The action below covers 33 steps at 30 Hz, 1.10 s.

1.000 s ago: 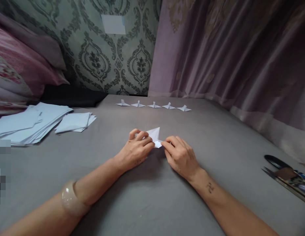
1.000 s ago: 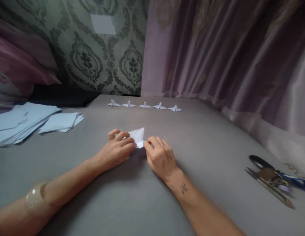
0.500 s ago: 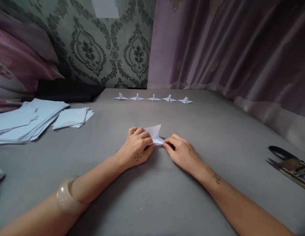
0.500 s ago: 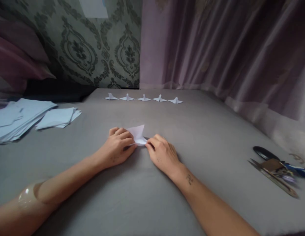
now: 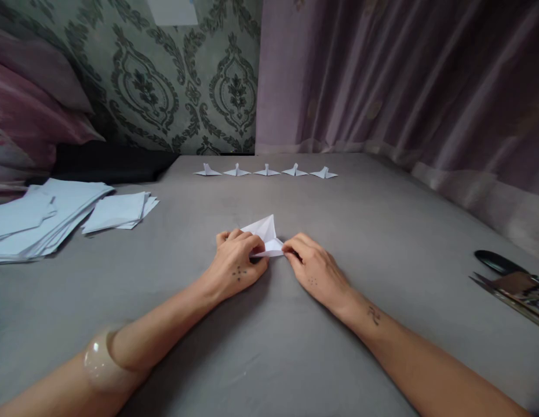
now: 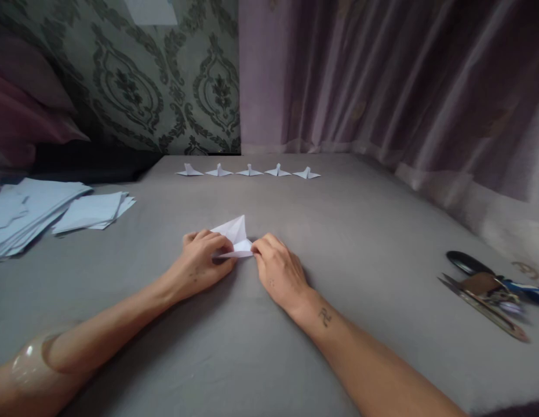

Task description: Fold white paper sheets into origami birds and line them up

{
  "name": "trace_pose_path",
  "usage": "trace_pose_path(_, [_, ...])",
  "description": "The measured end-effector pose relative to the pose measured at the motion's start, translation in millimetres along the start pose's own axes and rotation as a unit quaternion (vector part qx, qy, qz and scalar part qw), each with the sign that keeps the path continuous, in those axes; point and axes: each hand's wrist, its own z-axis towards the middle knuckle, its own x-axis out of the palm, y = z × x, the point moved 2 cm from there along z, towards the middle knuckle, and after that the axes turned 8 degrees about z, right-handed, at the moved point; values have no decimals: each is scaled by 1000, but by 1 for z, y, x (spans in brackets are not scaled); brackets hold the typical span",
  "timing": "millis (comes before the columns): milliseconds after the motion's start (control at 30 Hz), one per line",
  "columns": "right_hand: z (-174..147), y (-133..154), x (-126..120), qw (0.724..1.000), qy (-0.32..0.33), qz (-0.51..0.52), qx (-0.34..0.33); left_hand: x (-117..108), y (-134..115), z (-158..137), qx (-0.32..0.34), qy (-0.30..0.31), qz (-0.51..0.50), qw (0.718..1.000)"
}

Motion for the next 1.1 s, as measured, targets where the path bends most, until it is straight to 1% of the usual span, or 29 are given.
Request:
trace_pose_path(100, [-4, 3, -1, 999, 14, -44, -29, 1, 2, 0, 7, 7, -1, 1000])
trace_pose_path(233, [-9, 7, -4, 993, 26, -100, -61, 4, 4, 0, 23, -5, 2, 1000])
trace_pose_path(333, [-12, 10, -7, 991, 42, -104, -76, 4, 5, 1, 39, -8, 4, 999])
trace_pose_path(467, [-14, 14, -9, 990, 60, -107, -70, 1, 4, 0, 83, -20, 28, 996])
trace_pose_path(533, [-13, 16, -9, 988, 63, -120, -72, -2, 4, -1, 90, -58, 59, 993])
trace_pose_path(567, [-13, 16, -9, 987, 64, -127, -74, -3, 5, -1, 81, -86, 75, 990])
trace_pose_path(633, [-13, 17, -8, 986, 64, -134, -77, -5, 9, -1, 44, -143, 99, 984])
trace_pose_path(700, [-14, 17, -7, 986, 64, -132, -81, -4, 13, -1, 11, -169, 102, 980])
trace_pose_path(767, [-14, 18, -8, 986, 67, -129, -85, -1, 16, 0, 16, -153, 88, 984])
trace_pose_path(900, [-15, 20, -10, 986, 82, -121, -82, 5, 15, 0, 56, -97, 47, 993])
trace_pose_path(1000, [-15, 18, -14, 988, 98, -99, -68, 6, 9, 0, 114, -52, 19, 992])
trace_pose_path(1100, [-14, 13, -20, 990, 116, -52, -61, 6, 3, 0, 177, -3, 5, 984])
